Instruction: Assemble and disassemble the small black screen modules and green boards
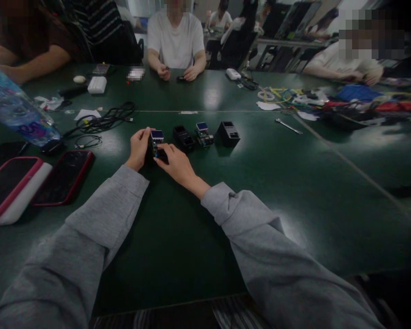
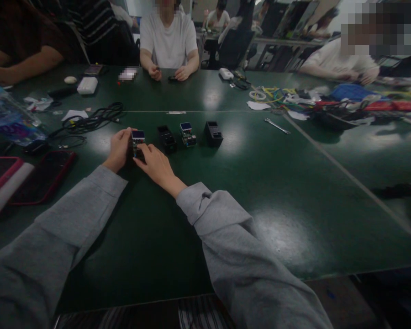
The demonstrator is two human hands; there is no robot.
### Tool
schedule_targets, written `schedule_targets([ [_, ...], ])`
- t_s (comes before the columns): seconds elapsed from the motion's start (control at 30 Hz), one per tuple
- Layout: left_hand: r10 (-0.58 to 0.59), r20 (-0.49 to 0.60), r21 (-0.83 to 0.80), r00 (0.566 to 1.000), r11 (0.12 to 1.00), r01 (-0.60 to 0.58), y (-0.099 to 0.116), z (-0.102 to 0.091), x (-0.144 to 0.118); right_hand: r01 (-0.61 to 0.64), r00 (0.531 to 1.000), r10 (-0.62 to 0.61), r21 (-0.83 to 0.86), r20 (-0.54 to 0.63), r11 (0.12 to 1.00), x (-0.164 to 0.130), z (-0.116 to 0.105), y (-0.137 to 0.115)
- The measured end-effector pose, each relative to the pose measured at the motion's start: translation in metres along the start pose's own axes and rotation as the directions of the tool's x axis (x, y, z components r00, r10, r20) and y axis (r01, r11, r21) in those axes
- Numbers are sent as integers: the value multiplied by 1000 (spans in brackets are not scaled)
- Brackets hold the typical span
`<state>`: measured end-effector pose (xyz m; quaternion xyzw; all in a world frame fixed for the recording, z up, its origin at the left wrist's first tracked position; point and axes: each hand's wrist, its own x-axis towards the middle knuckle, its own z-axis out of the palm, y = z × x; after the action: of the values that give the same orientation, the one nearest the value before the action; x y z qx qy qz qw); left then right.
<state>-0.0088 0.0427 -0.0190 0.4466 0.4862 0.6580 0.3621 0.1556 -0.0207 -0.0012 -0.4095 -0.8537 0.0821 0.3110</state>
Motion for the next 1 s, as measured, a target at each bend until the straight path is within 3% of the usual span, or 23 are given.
schedule_targets([
  [0.37,33,96,75,995,996,-40,-4,2,-2,4,999,3,-151,47,989,2,5,3],
  [0.7,248,170,331,954,897,-292,-13,0,4,-64,996,73,-173,50,983,2,4,1],
  [0.9,353,123,395,928,840,-372,-7,-5,-3,-64,995,52,-154,-81,986,-2,-6,-4],
  [1.0,413,155,452,897,778,-436,3,-4,-12,-59,987,29,-186,-159,981,-3,-15,2],
])
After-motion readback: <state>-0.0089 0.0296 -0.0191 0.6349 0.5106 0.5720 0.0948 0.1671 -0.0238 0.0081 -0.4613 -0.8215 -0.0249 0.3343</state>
